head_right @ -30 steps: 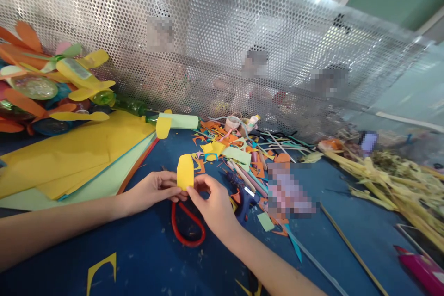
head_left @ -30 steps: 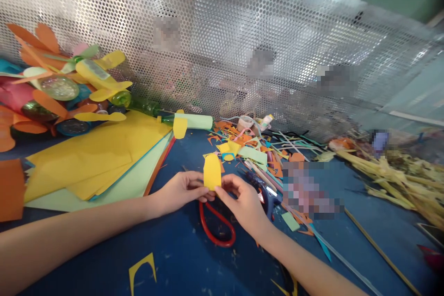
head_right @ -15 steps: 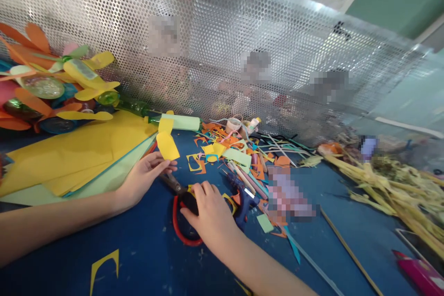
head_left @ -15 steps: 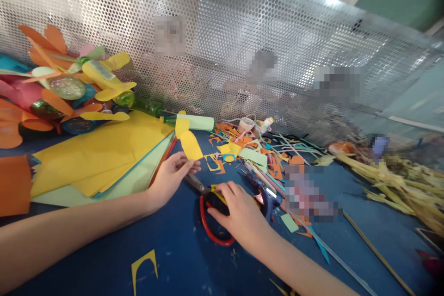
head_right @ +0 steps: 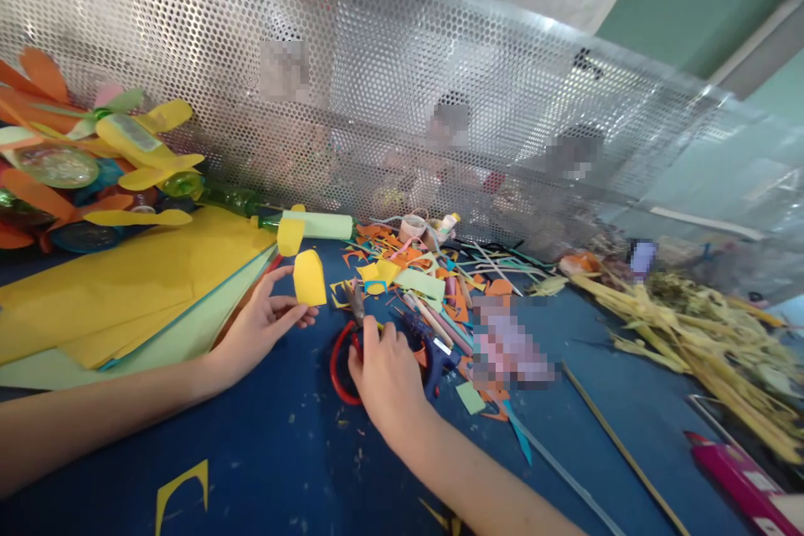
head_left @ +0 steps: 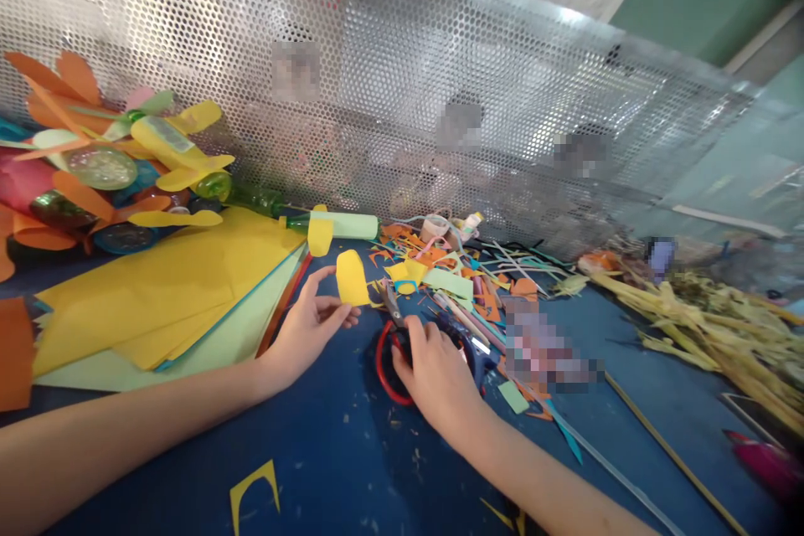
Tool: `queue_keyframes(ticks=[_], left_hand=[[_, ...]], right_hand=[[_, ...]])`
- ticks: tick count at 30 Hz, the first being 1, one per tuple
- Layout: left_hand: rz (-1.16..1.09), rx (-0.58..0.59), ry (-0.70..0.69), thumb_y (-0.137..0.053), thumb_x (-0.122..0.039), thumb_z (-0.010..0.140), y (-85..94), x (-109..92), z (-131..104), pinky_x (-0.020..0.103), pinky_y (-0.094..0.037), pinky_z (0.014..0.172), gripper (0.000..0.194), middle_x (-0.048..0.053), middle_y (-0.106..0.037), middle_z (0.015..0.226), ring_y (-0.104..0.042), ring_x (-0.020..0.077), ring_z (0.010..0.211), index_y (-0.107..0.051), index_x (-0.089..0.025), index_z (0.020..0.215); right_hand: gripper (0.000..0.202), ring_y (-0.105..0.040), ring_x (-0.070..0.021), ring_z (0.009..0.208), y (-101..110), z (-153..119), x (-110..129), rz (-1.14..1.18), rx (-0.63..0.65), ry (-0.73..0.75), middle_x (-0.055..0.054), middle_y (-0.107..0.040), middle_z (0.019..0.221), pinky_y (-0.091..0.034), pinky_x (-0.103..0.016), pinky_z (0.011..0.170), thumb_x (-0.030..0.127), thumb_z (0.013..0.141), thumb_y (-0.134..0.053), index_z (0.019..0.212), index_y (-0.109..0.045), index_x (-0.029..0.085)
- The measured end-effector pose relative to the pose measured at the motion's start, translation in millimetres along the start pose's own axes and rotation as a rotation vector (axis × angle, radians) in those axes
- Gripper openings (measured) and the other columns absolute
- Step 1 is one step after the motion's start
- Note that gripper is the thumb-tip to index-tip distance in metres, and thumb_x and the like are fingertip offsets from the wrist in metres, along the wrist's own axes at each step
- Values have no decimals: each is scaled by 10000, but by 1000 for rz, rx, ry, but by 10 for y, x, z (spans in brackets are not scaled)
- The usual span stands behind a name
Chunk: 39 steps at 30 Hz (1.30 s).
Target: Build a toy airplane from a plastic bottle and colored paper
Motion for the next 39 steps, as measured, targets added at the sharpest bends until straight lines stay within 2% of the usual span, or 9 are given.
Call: queue_keyframes(ticks=[4,7,12,20,23,26,29,36,39], left_hand=[[70,110,59,-527,-257,822,-102,61,-6,328,-514,720,545,18,-672,790,-663,167,728,-227,-216,1275],[101,211,92,-520,-256,819,-210,86,-42,325,-520,707,505,23,-677,805,-664,171,727,-254,-218,1247],[141,293,121,-531,-231,804,-313,52,-145,314,-531,655,494,-7,-671,734,-658,166,661,-263,-231,1219],[233,392,174,-511,-244,812,-243,22,-324,281,-512,615,461,-19,-672,736,-637,149,625,-259,-256,1198],[354,440,176,-497,-236,804,-206,-4,-372,248,-477,600,344,-31,-654,718,-615,137,624,-355,-245,1117],[681,491,62,-534,-253,763,-185,-99,-327,228,-411,566,125,-25,-593,689,-558,128,611,-545,-210,880],[898,520,-103,-605,-296,702,-166,-195,-201,240,-392,622,118,3,-532,772,-525,134,676,-621,-184,734],[803,745,-189,-620,-254,704,-185,-76,-77,196,-359,578,130,-31,-491,654,-486,101,621,-573,-163,625],[784,776,-194,-625,-234,694,-206,-56,-96,198,-363,590,121,-34,-502,645,-491,101,621,-555,-163,625]], right_hand=[[211,-589,-277,825,53,86,-92,117,-99,25,-125,-572,869,-499,-391,681,339,831,-524,944,-546,162],[204,-574,-217,925,121,102,-43,510,-172,140,-90,-586,963,-479,-351,818,273,836,-540,1021,-513,190],[165,-601,-159,833,88,113,-21,944,-122,129,-31,-625,922,-490,-292,778,207,811,-568,971,-528,215],[106,-566,-149,726,29,87,86,934,-73,130,-1,-584,795,-469,-273,675,212,734,-652,798,-568,204],[100,-561,-155,789,-6,70,216,917,-43,175,-15,-580,849,-465,-277,714,219,737,-661,823,-612,207],[112,-547,-171,865,-17,64,354,856,-15,241,-26,-584,876,-447,-301,782,198,750,-654,861,-644,213],[105,-540,-185,833,-41,92,450,751,36,285,-34,-583,838,-445,-324,761,217,747,-662,849,-650,200],[89,-548,-198,837,-120,145,507,635,86,310,-35,-604,843,-425,-335,745,232,776,-629,859,-645,205],[111,-549,-199,856,-119,120,506,631,60,318,-36,-612,869,-416,-336,752,237,791,-608,894,-642,217]])
Point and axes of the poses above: each hand's wrist, its own z-axis towards the middle knuckle, its own y-axis out of the back of the hand, x = y × z, the point moved 9 cm from there along z, towards the middle knuckle
